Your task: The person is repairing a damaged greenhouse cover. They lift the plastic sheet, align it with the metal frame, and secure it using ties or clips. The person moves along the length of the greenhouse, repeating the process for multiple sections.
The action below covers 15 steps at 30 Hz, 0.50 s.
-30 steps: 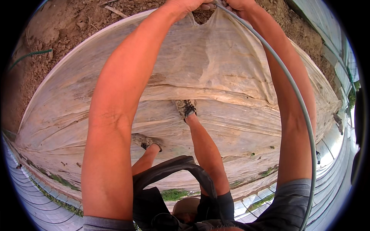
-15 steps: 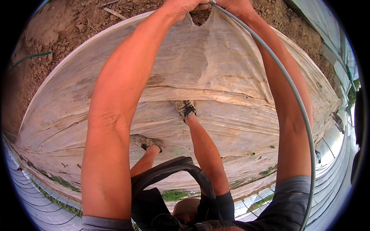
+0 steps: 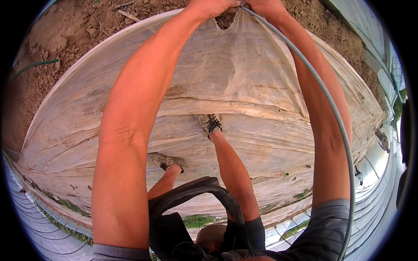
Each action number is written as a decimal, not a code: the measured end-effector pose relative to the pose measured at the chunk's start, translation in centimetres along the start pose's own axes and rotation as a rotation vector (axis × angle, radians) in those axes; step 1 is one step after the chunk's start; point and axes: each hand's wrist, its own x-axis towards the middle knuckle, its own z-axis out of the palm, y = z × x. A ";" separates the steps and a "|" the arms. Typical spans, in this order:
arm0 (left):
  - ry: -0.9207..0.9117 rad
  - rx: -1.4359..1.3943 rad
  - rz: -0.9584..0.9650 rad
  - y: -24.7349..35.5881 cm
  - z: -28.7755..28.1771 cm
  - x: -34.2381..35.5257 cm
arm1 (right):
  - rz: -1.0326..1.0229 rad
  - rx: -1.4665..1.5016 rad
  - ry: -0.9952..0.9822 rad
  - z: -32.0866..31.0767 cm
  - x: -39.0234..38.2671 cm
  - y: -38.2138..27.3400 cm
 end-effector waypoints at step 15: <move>0.020 0.208 -0.014 1.1 -0.1 0.8 | -0.160 -0.739 0.012 0.2 3.9 0.7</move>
